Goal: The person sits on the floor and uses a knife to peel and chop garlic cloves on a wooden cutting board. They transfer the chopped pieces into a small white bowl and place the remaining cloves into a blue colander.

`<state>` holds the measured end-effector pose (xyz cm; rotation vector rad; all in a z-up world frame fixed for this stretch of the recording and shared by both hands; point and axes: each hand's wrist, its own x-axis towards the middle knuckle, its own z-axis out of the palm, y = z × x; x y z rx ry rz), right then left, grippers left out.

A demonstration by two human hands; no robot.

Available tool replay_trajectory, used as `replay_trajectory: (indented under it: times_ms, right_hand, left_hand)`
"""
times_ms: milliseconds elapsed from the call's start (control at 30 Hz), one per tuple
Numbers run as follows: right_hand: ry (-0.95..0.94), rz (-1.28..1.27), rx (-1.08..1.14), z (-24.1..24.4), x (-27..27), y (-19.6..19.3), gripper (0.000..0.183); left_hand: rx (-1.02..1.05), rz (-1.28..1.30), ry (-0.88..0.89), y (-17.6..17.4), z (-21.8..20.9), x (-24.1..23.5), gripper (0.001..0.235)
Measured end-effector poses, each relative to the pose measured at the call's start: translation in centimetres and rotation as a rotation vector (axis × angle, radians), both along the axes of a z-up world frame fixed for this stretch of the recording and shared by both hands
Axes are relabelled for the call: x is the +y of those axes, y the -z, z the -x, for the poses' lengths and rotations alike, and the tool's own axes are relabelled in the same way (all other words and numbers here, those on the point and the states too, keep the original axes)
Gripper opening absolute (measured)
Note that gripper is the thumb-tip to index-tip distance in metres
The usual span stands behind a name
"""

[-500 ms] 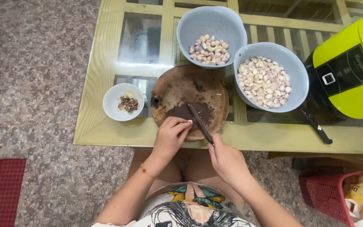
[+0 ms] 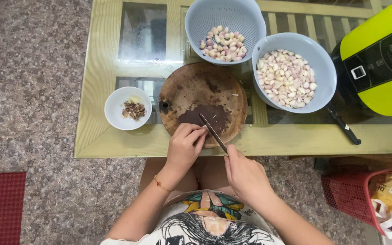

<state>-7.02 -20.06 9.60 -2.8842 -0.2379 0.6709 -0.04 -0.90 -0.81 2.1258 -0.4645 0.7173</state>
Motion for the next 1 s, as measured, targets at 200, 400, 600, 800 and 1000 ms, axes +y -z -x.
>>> replay_trajectory:
  times_ms: [200,400,600,800,1000]
  right_hand:
    - [-0.006,-0.055,-0.005,-0.9,0.6,0.8,0.024]
    - [-0.001,-0.14,0.037,-4.1,2.5,1.1,0.024]
    - [0.013,-0.052,0.048,-2.7,0.8,0.2,0.024]
    - [-0.028,-0.024,-0.041,-1.8,0.6,-0.5,0.022]
    - [-0.045,-0.018,-0.047,-1.6,0.4,1.3,0.021]
  left_hand:
    - [-0.003,0.002,0.013,-0.2,-0.1,0.2,0.005]
    - [0.005,0.025,0.024,-0.8,0.2,0.5,0.007]
    - [0.015,0.055,0.032,-1.4,0.2,0.5,0.006]
    - [0.036,0.065,0.033,-0.9,0.2,0.6,0.006]
    - [0.039,0.057,0.031,-0.4,0.2,0.6,0.006]
